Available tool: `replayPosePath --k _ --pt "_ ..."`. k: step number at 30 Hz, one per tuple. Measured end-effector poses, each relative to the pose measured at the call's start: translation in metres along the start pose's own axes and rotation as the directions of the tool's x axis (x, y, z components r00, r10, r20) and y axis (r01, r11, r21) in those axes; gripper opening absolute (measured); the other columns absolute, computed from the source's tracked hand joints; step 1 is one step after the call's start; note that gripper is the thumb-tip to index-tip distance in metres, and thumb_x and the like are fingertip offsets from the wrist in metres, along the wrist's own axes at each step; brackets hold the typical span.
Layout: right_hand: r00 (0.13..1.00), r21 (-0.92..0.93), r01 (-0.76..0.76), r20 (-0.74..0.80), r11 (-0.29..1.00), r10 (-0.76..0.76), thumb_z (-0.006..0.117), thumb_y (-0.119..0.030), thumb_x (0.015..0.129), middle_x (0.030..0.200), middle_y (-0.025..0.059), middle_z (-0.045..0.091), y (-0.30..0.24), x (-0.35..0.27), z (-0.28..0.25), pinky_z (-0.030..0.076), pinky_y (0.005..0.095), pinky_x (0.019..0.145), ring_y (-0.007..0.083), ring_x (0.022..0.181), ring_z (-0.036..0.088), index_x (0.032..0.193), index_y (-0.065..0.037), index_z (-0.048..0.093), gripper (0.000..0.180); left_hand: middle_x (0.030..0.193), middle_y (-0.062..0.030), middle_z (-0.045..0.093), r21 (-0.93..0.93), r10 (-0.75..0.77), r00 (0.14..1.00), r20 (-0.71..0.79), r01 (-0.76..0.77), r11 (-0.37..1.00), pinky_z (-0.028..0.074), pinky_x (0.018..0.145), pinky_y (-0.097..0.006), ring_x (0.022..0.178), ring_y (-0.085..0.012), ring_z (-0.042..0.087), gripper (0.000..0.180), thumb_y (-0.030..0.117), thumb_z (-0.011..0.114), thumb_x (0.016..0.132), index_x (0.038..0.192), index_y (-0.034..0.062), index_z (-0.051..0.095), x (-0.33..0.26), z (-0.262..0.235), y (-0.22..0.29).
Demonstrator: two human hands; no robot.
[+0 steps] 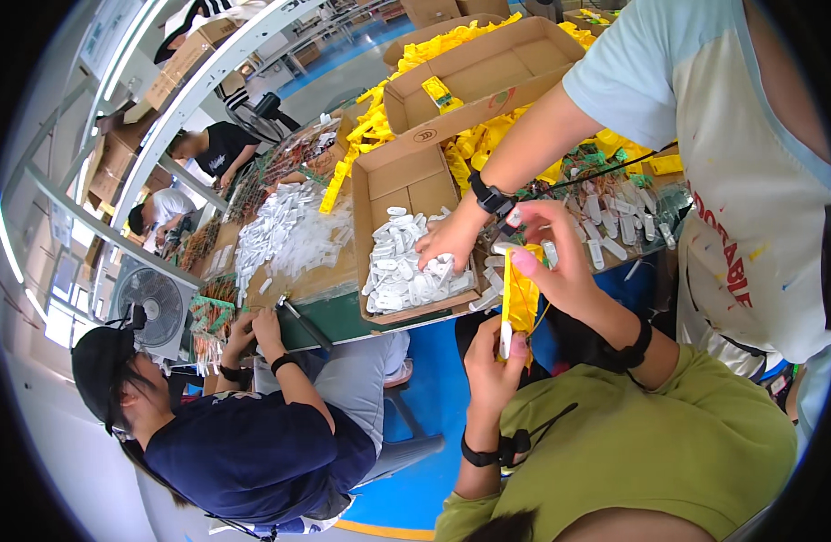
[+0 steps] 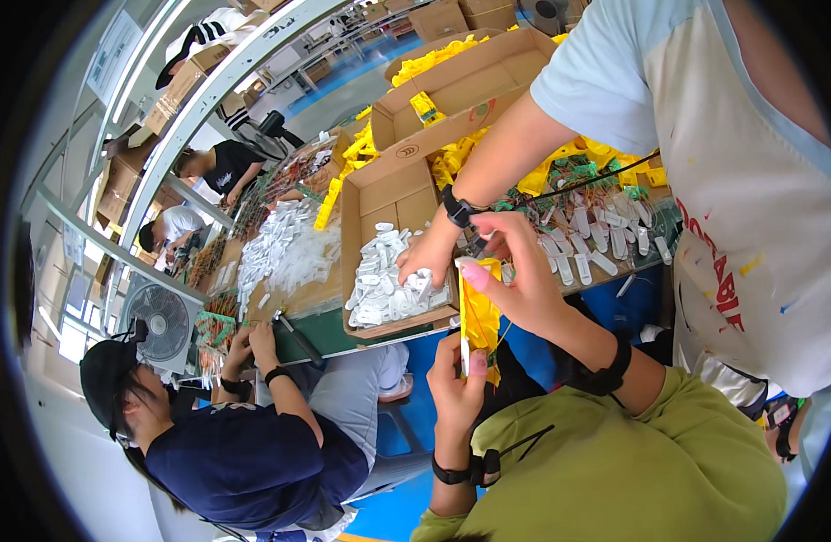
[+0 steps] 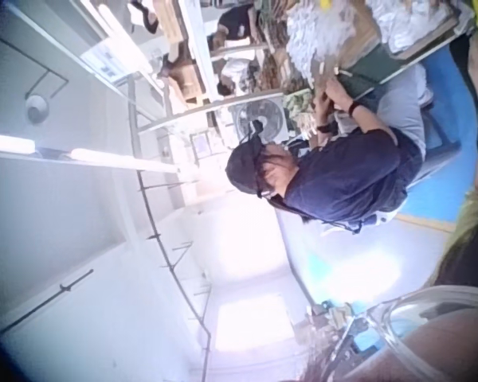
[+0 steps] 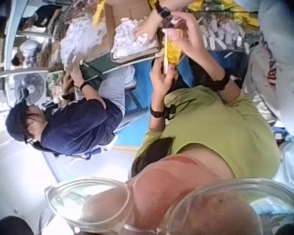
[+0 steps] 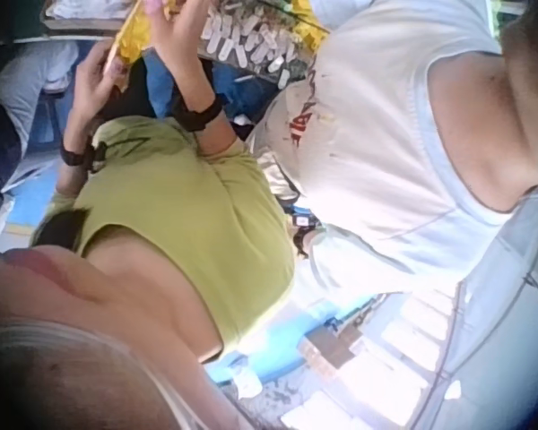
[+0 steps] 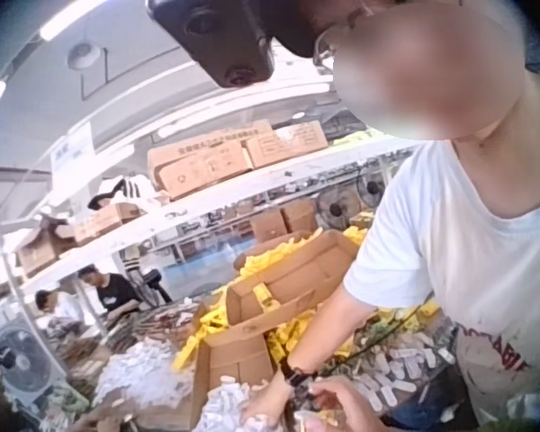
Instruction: Assembling electronic components into yellow plastic housings on an industrial assembly line.
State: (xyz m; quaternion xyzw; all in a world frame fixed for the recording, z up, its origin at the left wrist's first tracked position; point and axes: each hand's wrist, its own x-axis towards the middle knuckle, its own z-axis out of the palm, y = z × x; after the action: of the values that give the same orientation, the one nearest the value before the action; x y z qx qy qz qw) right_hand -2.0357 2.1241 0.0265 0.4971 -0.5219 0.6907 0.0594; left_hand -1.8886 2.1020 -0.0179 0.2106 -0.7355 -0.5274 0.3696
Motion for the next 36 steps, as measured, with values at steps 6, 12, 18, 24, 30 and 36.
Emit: replayPosePath --k 6,12,18,24,30,36 --pt "0.620 0.211 -0.710 0.640 0.672 0.455 0.044 -0.034 0.087 0.073 0.0020 0.054 0.012 -0.004 -0.022 0.043 0.0210 0.065 0.0114 0.067 0.054 0.089 -0.002 0.052 0.033 0.075 -0.0065 0.058 0.013 0.028 0.999 0.046 -0.029 0.999 0.044 0.063 -0.023 0.072 -0.0105 0.056 0.023 0.017 0.051 0.084 0.097 -0.0015 0.047 -0.007 0.005 -0.022" --pt "0.507 0.388 -0.861 0.626 0.328 0.592 0.051 -0.030 0.085 0.082 0.0083 0.058 0.004 -0.015 -0.013 0.048 0.0266 0.067 0.0176 0.077 0.061 0.089 -0.002 0.051 0.029 0.079 -0.0093 0.060 0.042 -0.090 0.996 0.011 0.090 0.995 0.045 0.061 -0.023 0.069 -0.0114 0.057 0.024 0.020 0.045 0.088 0.100 -0.0006 0.042 -0.016 0.010 -0.030" --pt "0.493 0.473 -0.865 0.734 0.169 0.467 0.042 -0.036 0.086 0.103 0.0138 0.055 0.002 -0.010 -0.024 0.038 0.0332 0.089 0.0213 0.099 0.053 0.114 0.002 0.044 0.047 0.087 -0.0107 0.056 -0.245 -0.062 0.998 -0.007 0.058 0.968 0.045 0.065 -0.025 0.078 -0.0150 0.055 0.032 0.029 0.042 0.088 0.101 0.0001 0.041 -0.001 0.005 -0.019" --pt "0.701 0.402 -0.684 0.592 0.608 0.397 0.041 -0.023 0.089 0.099 0.0044 0.055 -0.002 -0.013 -0.028 0.039 0.0250 0.084 0.0111 0.095 0.051 0.109 0.001 0.050 0.032 0.087 -0.0109 0.056 -0.187 0.020 1.000 0.023 -0.015 0.982 0.045 0.064 -0.025 0.077 -0.0150 0.055 0.034 0.031 0.039 0.089 0.104 -0.0001 0.041 0.013 0.011 -0.008" --pt "0.689 0.533 -0.724 0.529 0.438 0.495 0.046 -0.023 0.088 0.096 0.0037 0.056 -0.003 -0.013 -0.026 0.042 0.0251 0.082 0.0100 0.091 0.053 0.108 0.001 0.049 0.031 0.084 -0.0113 0.057 -0.112 0.035 0.999 0.020 -0.032 0.993 0.044 0.064 -0.025 0.075 -0.0141 0.055 0.032 0.026 0.038 0.090 0.107 -0.0009 0.040 0.014 0.016 0.008" --pt "0.700 0.516 -0.714 0.528 0.473 0.481 0.047 -0.021 0.087 0.096 0.0041 0.056 0.005 -0.017 -0.028 0.041 0.0244 0.080 0.0092 0.088 0.053 0.108 0.002 0.049 0.031 0.084 -0.0175 0.056 0.202 0.070 0.997 0.034 -0.075 0.977 0.043 0.066 -0.033 0.073 -0.0302 0.056 0.028 0.022 0.039 0.090 0.106 -0.0007 0.043 0.014 0.017 0.014"
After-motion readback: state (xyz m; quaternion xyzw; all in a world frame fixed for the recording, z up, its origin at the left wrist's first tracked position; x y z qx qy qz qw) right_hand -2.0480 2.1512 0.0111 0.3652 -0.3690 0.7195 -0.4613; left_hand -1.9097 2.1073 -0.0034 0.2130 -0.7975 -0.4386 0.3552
